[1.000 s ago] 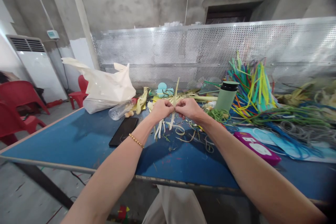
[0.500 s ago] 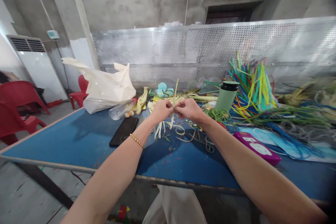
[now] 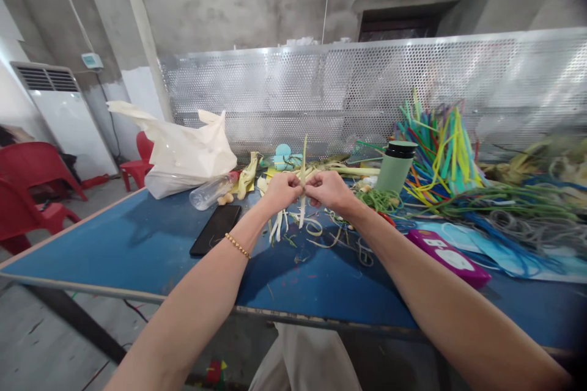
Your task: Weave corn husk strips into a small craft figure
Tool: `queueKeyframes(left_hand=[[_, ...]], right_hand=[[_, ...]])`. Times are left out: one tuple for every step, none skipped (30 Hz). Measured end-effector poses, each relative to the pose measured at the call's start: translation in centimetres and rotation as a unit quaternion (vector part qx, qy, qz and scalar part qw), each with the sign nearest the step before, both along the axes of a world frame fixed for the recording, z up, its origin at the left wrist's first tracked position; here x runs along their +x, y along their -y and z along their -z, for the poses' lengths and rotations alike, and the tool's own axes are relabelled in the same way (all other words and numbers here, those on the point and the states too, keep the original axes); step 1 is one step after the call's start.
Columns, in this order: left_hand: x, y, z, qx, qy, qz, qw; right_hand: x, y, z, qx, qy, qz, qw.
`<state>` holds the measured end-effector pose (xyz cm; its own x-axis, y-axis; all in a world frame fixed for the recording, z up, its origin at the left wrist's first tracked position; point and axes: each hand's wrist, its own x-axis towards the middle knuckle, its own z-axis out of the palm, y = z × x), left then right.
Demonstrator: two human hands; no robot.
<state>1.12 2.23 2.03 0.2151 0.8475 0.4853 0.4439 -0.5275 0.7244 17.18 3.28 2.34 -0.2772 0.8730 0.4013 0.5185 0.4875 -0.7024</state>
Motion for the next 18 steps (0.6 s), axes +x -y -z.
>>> queueKeyframes(left_hand=[[0.0,0.0,0.0,0.0,0.001,0.005,1.0],[-0.1,-0.1,0.0,0.0,0.001,0.008,1.0],[-0.1,-0.1,0.0,0.001,0.001,0.011,1.0],[-0.2,-0.2,0.0,0.002,0.001,0.014,1.0],[-0.2,-0.4,0.0,0.002,0.004,0.018,1.0],[-0.2,-0.5,0.1,-0.001,0.01,0.024,1.0],[-0.3,-0.6,0.1,-0.007,0.023,0.033,0.999],[-0.3,-0.6,0.2,-0.019,0.043,0.046,0.998],[-0.3,-0.6,0.2,-0.036,0.069,0.064,0.995],[-0.3,-0.6,0.2,-0.057,0.099,0.087,0.99],[-0.3,-0.5,0.1,-0.08,0.128,0.112,0.982],[-0.3,-0.3,0.0,-0.101,0.153,0.136,0.974],[-0.3,-0.2,-0.1,-0.12,0.173,0.156,0.965],[-0.3,0.0,-0.2,-0.132,0.187,0.17,0.958],[-0.3,0.1,-0.3,-0.139,0.198,0.175,0.954],[-0.3,0.2,-0.4,-0.144,0.204,0.173,0.953],[-0.3,0.3,-0.5,-0.146,0.208,0.167,0.953],[-0.3,0.4,-0.6,-0.147,0.21,0.16,0.953]], right_hand=[[-0.1,-0.1,0.1,0.001,0.004,0.009,1.0],[-0.1,-0.2,0.2,0.003,0.01,0.017,1.0],[-0.2,-0.2,0.3,0.006,0.015,0.025,1.0],[-0.2,-0.3,0.4,0.01,0.019,0.032,0.999],[-0.2,-0.3,0.4,0.014,0.022,0.037,0.999],[-0.3,-0.3,0.4,0.019,0.023,0.039,0.999],[-0.3,-0.2,0.4,0.023,0.021,0.037,0.999],[-0.3,-0.2,0.4,0.027,0.016,0.031,0.999],[-0.3,-0.1,0.3,0.031,0.009,0.023,0.999],[-0.3,0.1,0.2,0.033,0.0,0.015,0.999],[-0.2,0.2,0.0,0.033,-0.01,0.009,0.999],[-0.2,0.3,-0.1,0.031,-0.021,0.002,0.999],[-0.1,0.4,-0.3,0.027,-0.029,-0.006,0.999],[-0.1,0.5,-0.5,0.023,-0.036,-0.012,0.999],[0.0,0.6,-0.7,0.02,-0.043,-0.016,0.999],[0.0,0.7,-0.8,0.019,-0.049,-0.019,0.998],[-0.1,0.7,-0.9,0.02,-0.057,-0.018,0.998],[-0.2,0.7,-0.9,0.023,-0.067,-0.014,0.997]])
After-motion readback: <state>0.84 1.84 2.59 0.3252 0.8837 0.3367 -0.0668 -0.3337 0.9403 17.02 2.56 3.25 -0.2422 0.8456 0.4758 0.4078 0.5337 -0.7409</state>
